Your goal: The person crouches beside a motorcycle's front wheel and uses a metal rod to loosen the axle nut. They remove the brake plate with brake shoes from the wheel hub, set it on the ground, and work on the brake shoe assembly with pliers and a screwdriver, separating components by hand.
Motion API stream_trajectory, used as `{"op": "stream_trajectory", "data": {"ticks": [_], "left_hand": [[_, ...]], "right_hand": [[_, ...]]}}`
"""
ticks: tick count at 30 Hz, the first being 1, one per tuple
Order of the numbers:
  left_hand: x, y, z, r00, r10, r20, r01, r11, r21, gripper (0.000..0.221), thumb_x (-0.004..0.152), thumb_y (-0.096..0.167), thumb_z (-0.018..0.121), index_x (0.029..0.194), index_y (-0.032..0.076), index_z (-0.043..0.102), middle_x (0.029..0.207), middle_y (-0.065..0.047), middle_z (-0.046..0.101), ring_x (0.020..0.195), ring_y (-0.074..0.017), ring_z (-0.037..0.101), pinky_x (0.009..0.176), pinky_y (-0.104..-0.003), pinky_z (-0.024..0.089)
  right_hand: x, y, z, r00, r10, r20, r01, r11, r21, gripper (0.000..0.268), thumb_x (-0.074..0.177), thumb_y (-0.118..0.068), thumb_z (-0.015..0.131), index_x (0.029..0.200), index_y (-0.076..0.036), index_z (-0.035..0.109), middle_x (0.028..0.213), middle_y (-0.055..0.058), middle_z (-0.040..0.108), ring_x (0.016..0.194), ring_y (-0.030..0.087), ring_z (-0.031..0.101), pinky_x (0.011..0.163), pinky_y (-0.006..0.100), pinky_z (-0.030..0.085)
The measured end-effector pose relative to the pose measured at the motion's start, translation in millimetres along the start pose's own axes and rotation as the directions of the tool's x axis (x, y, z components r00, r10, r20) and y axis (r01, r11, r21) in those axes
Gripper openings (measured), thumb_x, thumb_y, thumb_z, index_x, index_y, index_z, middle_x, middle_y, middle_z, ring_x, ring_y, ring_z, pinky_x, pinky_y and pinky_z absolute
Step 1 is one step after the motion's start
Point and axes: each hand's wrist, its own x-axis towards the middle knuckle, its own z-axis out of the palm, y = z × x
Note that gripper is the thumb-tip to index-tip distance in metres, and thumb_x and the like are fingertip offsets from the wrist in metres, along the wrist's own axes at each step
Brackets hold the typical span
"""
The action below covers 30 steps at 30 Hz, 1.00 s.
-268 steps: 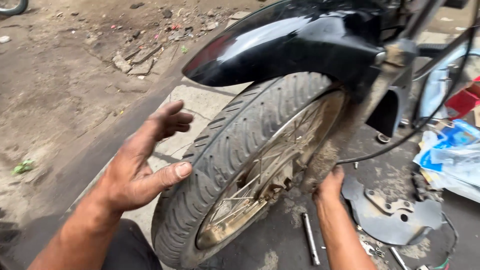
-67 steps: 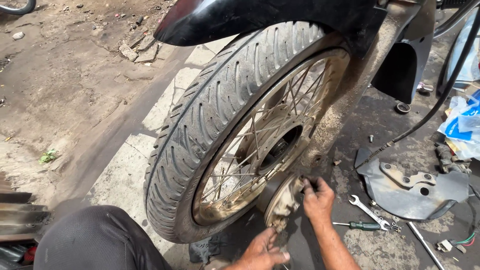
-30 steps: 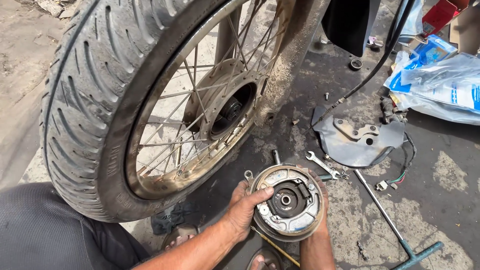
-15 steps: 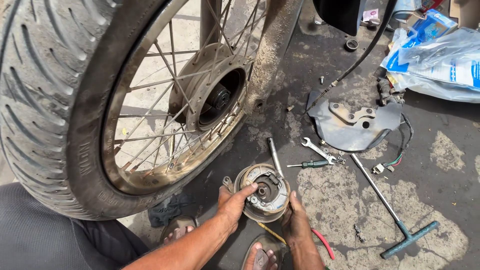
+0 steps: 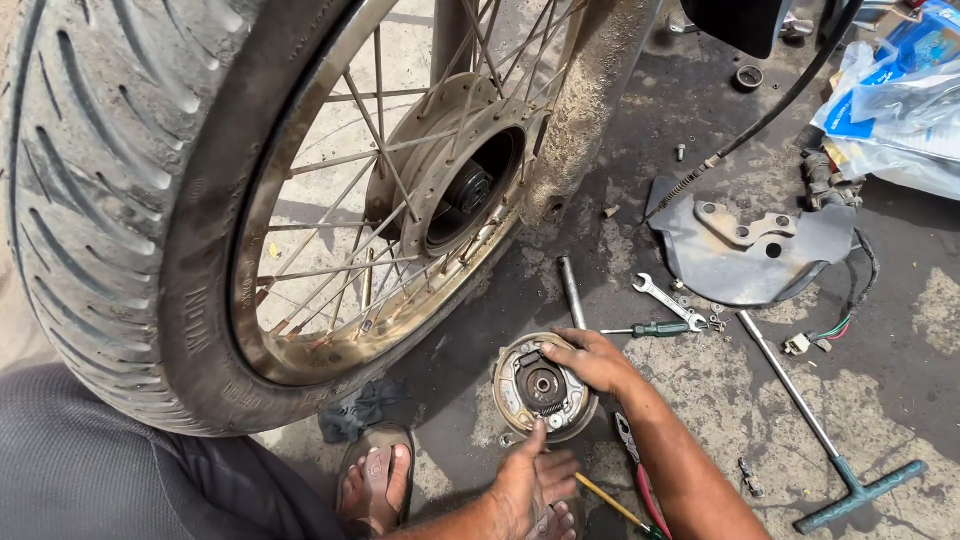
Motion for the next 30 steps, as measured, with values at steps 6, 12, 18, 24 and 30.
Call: {"op": "stream_trajectory", "data": {"ticks": [6,12,18,24,30], "left_hand": [[-25.0,24.7,8.1,0.988,0.064,0.144,-0.128,0.857,0.499,0.033,0.089,0.029,0.071,0.114,0.008,0.062,0.096,-0.010,0.073,0.077,-0.0242,0.067,0.073,-0.045,0.059],[-13.2,126.0,0.0,0.566,0.818,0.104,-0.469,0.216,0.856,0.023,0.085,0.016,0.073,0.104,0.007,0.064,0.097,-0.007,0.067,0.086,-0.0182,0.066,0.083,-0.036,0.056],[5.1,140.4,-13.1,0.782,0.622,-0.040,-0.209,0.322,0.924,0.054,0.088,0.038,0.074,0.131,0.009,0.061,0.119,-0.011,0.069,0.107,-0.0236,0.069,0.096,-0.037,0.055],[7.8,111.6,-19.5,0.810,0.583,-0.073,-0.152,0.328,0.932,0.057,0.088,0.040,0.075,0.134,0.009,0.061,0.118,-0.014,0.072,0.110,-0.0260,0.070,0.100,-0.038,0.053],[8.3,76.8,-34.5,0.753,0.628,-0.197,-0.245,0.545,0.802,0.056,0.087,0.036,0.072,0.132,0.005,0.058,0.113,-0.015,0.076,0.106,-0.0268,0.074,0.095,-0.038,0.056]], "right_hand": [[-19.0,-12.1,-5.8,0.894,-0.431,-0.123,0.357,0.851,-0.385,0.050,0.094,-0.039,0.066,0.127,-0.001,0.071,0.121,0.019,0.072,0.109,0.029,0.070,0.097,0.040,0.054],[-62.1,74.6,14.7,0.842,-0.272,-0.466,0.281,0.958,-0.051,0.046,0.093,-0.031,0.069,0.128,-0.001,0.070,0.115,0.015,0.076,0.106,0.022,0.071,0.094,0.034,0.055],[-61.1,119.2,64.6,0.856,-0.057,-0.514,0.222,0.938,0.266,0.066,0.088,-0.022,0.075,0.144,0.000,0.047,0.124,0.017,0.068,0.113,0.022,0.066,0.097,0.034,0.053],[-67.5,72.2,53.4,0.887,-0.129,-0.443,0.282,0.911,0.300,0.074,0.079,-0.017,0.079,0.140,0.011,0.047,0.120,0.023,0.071,0.108,0.026,0.070,0.094,0.036,0.057],[-48.2,47.3,24.7,0.932,-0.224,-0.286,0.181,0.969,-0.169,0.080,0.079,-0.026,0.080,0.145,0.005,0.046,0.124,0.025,0.069,0.112,0.030,0.072,0.096,0.039,0.059]]}}
